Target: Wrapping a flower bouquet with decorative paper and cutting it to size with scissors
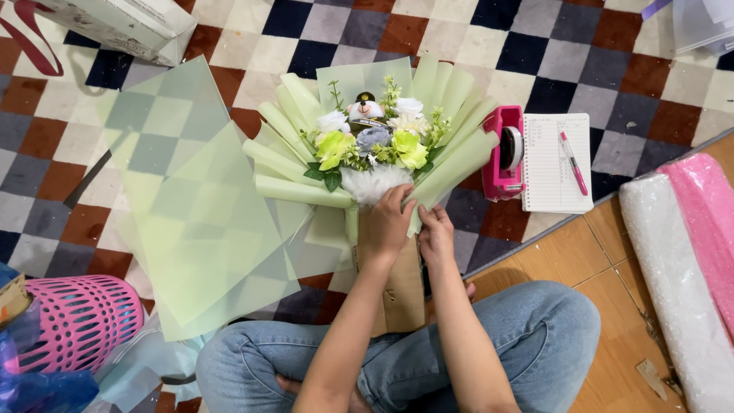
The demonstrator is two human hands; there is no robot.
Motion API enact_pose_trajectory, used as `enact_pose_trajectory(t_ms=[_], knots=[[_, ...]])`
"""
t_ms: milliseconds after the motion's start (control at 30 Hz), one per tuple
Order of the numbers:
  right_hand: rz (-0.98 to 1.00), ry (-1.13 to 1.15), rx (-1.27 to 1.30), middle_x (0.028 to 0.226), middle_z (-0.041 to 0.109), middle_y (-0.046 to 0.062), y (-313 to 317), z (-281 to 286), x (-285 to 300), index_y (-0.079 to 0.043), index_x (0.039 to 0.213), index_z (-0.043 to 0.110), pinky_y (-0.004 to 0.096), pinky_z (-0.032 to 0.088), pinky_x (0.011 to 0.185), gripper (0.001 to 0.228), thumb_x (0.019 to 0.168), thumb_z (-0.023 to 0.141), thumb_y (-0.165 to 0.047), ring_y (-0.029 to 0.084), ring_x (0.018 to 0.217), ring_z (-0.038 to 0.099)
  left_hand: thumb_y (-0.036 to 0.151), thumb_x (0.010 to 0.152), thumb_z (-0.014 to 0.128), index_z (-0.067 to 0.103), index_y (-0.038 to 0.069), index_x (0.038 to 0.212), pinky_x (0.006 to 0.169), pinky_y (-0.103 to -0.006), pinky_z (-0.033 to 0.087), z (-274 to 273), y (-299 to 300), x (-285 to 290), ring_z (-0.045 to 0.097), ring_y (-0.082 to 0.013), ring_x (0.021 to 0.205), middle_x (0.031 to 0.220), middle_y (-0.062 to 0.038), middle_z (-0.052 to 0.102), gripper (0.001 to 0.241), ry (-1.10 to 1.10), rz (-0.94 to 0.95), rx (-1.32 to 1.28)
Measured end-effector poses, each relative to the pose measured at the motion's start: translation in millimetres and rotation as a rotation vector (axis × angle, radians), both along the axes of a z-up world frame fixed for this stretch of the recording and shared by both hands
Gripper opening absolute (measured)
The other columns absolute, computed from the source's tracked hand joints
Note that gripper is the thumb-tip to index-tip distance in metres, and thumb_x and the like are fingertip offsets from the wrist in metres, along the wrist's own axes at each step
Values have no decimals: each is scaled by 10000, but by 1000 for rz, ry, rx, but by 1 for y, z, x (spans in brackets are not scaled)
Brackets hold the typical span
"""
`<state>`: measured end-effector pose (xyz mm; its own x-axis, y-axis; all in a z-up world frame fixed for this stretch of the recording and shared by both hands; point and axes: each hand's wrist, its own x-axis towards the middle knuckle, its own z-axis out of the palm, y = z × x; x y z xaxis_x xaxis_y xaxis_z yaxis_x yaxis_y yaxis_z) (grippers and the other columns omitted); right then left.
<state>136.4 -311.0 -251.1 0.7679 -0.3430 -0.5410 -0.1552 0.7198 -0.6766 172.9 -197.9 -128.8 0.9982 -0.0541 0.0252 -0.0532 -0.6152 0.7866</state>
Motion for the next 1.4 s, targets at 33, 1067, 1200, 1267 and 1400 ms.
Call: enact_pose_trajectory(t_ms=[33,1067,1200,1267,1400], knots=[[0,-1,0,969,706,13,-3,-15,-2,-76,1177,647,310,593,858,330,889,807,-59,164,915,718,249,928,717,659,216,1209,862,-370,598,-3,0,-2,725,-218,1021,1071,14,708,289,-1,0,0],[-178,147,-718,991,676,-11,3,125,-76,-160,1184,721,257,532,820,263,927,772,-138,61,920,614,393,984,655,583,156,1399,975,-455,554,61,-31,-77,644,-332,1187,1305,-88,648,483,-37,-267,-167],[-101,65,-683,1084,680,30,16,152,-74,-134,1189,742,287,511,910,258,939,687,-103,88,1016,599,472,957,677,590,155,1386,933,-466,571,68,-39,-66,669,-335,1156,1273,-97,661,541,60,-205,-187],[-57,21,-633,1128,682,39,18,158,-68,-112,1192,747,297,505,951,283,933,640,-73,104,1056,591,351,987,626,625,213,1335,910,-455,579,44,-30,-46,700,-313,1094,1199,-56,707,374,45,-163,-126],[0,99,-244,1322,628,81,-10,105,-41,-73,1462,517,355,525,907,526,964,669,-150,198,1099,626,269,1020,549,677,317,1241,841,-366,601,56,-9,-16,748,-207,987,1102,31,769,260,9,-107,89]])
